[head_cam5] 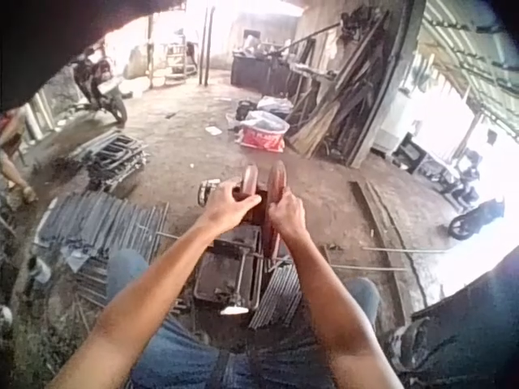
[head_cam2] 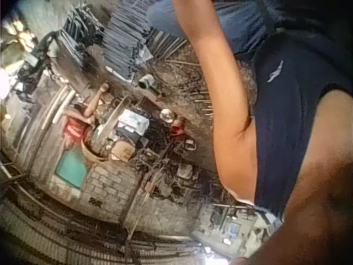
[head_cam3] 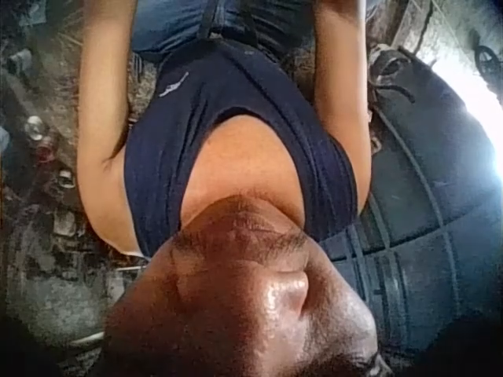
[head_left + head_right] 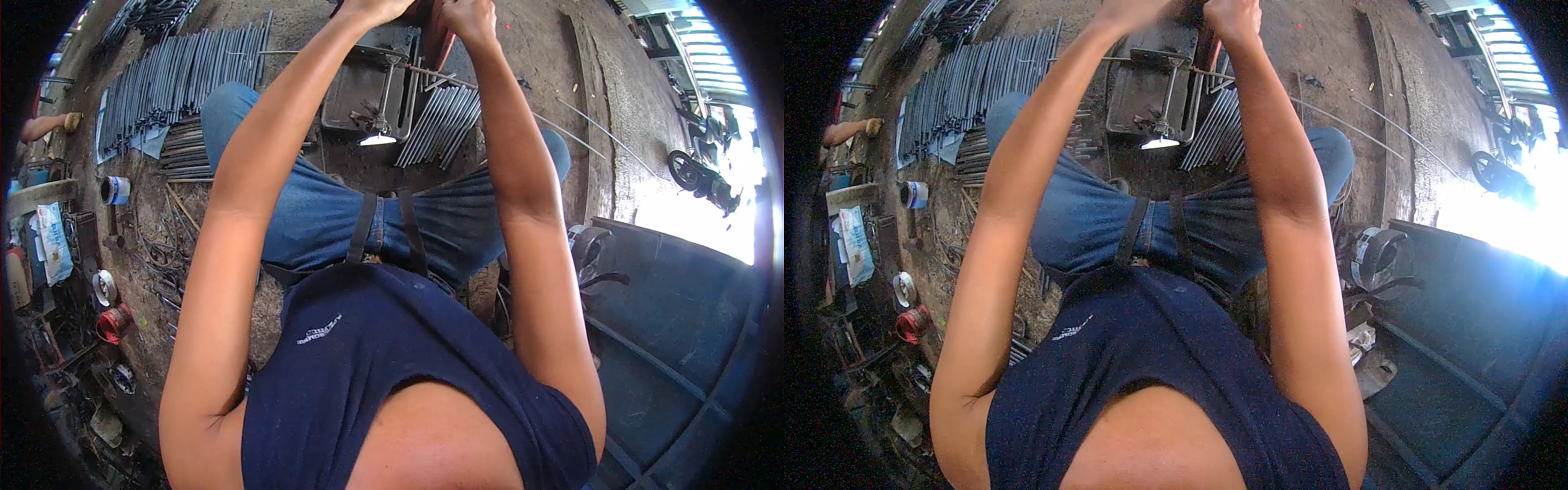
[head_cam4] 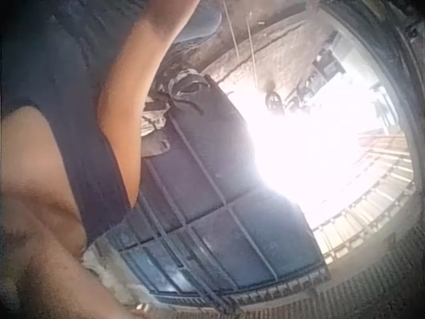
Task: The person cuts metal rods to length using a circular chop saw.
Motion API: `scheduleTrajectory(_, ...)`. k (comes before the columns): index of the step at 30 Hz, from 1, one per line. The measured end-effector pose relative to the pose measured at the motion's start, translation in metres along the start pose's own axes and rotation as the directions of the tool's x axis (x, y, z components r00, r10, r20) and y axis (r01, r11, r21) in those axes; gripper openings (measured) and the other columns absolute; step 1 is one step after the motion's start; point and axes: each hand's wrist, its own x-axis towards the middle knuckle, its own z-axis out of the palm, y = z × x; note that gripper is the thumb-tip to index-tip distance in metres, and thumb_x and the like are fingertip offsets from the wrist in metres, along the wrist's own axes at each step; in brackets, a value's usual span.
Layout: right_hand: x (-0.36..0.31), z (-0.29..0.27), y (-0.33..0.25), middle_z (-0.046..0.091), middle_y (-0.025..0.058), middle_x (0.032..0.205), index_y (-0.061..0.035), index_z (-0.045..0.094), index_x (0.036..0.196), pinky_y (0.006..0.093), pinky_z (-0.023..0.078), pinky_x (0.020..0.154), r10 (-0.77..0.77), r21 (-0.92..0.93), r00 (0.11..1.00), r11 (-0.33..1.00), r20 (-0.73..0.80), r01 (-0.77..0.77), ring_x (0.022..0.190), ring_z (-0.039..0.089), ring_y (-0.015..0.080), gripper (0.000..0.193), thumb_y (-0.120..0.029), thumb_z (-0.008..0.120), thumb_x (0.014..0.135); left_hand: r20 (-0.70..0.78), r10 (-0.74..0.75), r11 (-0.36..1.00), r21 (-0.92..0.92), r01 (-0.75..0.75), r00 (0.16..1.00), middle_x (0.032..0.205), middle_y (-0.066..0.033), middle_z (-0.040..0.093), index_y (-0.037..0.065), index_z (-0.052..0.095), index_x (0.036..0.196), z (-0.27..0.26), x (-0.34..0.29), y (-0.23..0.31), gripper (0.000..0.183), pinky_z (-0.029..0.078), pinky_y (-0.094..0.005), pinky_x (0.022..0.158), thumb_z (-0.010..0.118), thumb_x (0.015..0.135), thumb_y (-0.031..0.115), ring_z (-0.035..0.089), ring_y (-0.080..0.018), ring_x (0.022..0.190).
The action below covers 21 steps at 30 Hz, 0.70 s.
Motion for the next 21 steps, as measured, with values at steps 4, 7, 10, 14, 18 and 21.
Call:
scheduleTrajectory(4, 0.024, 0.002, -0.006, 0.064, 0.0314, 0.090, 0.0064, 0.063, 0.095, 0.0482, 0.050, 0.081, 0.026, -0.010, 0.997, 1.000, -0.067, -0.027, 0.091, 0.063, 0.0447, 0.036, -0.024, 0.057, 0.076, -0.085, -0.045, 0.996, 0.077, 0.051, 0.995, 0.088, -0.0231, 0.068, -0.003, 0.067, 0.097, 0.004, 0.021, 0.002, 0.048, 0.052, -0.0386, 0.076, 0.074, 0.074, 0.039, 0.068, -0.0305, 0.084)
scheduleTrajectory(7, 0.071, -0.015, -0.012, 0.064, 0.0317, 0.090, 0.0068, 0.066, 0.086, 0.0471, 0.051, 0.081, 0.125, 0.000, 0.983, 0.992, 0.134, -0.126, 0.092, 0.064, 0.0427, 0.036, -0.026, 0.057, 0.075, 0.009, -0.150, 0.986, 0.082, 0.148, 0.989, 0.094, -0.0235, 0.068, -0.001, 0.068, 0.101, 0.001, 0.073, 0.012, 0.058, 0.051, -0.0390, 0.077, 0.071, 0.075, 0.051, 0.068, -0.0311, 0.091)
scheduleTrajectory(10, 0.094, -0.026, -0.013, 0.064, 0.0312, 0.089, 0.0066, 0.067, 0.082, 0.0463, 0.051, 0.080, 0.050, -0.087, 0.997, 0.995, 0.055, -0.045, 0.093, 0.065, 0.0410, 0.035, -0.027, 0.058, 0.074, -0.178, 0.017, 0.998, 0.066, -0.006, 0.984, 0.095, -0.0219, 0.069, 0.001, 0.069, 0.098, 0.011, 0.105, 0.014, 0.059, 0.050, -0.0379, 0.079, 0.060, 0.082, 0.057, 0.067, -0.0299, 0.094)
scheduleTrajectory(14, 0.077, -0.031, 0.002, 0.063, 0.0308, 0.086, 0.0052, 0.066, 0.078, 0.0470, 0.050, 0.077, -0.064, -0.018, 0.990, 0.998, 0.122, 0.067, 0.090, 0.064, 0.0417, 0.031, -0.024, 0.058, 0.073, 0.167, -0.135, 0.988, -0.047, 0.145, 0.977, 0.098, -0.0233, 0.067, 0.001, 0.068, 0.097, -0.007, 0.095, -0.008, 0.067, 0.048, -0.0395, 0.082, 0.042, 0.090, 0.061, 0.064, -0.0266, 0.098)
scheduleTrajectory(18, 0.060, -0.028, 0.007, 0.063, 0.0306, 0.087, 0.0035, 0.067, 0.081, 0.0479, 0.050, 0.080, -0.088, -0.039, 0.985, 0.995, 0.146, 0.094, 0.089, 0.064, 0.0419, 0.026, -0.018, 0.055, 0.071, 0.086, -0.242, 0.968, 0.092, 0.234, 0.966, 0.097, -0.0197, 0.068, 0.000, 0.068, 0.096, -0.011, 0.071, -0.015, 0.072, 0.047, -0.0397, 0.082, 0.037, 0.091, 0.065, 0.062, -0.0263, 0.098)
scheduleTrajectory(21, 0.052, -0.033, 0.001, 0.063, 0.0307, 0.086, 0.0023, 0.067, 0.088, 0.0480, 0.049, 0.082, -0.127, 0.008, 0.987, 0.992, 0.103, 0.126, 0.090, 0.064, 0.0407, 0.028, -0.016, 0.052, 0.073, 0.150, -0.182, 0.979, 0.116, 0.165, 0.972, 0.097, -0.0200, 0.068, -0.001, 0.066, 0.104, -0.028, 0.052, -0.007, 0.075, 0.047, -0.0389, 0.083, 0.038, 0.090, 0.067, 0.062, -0.0276, 0.098)
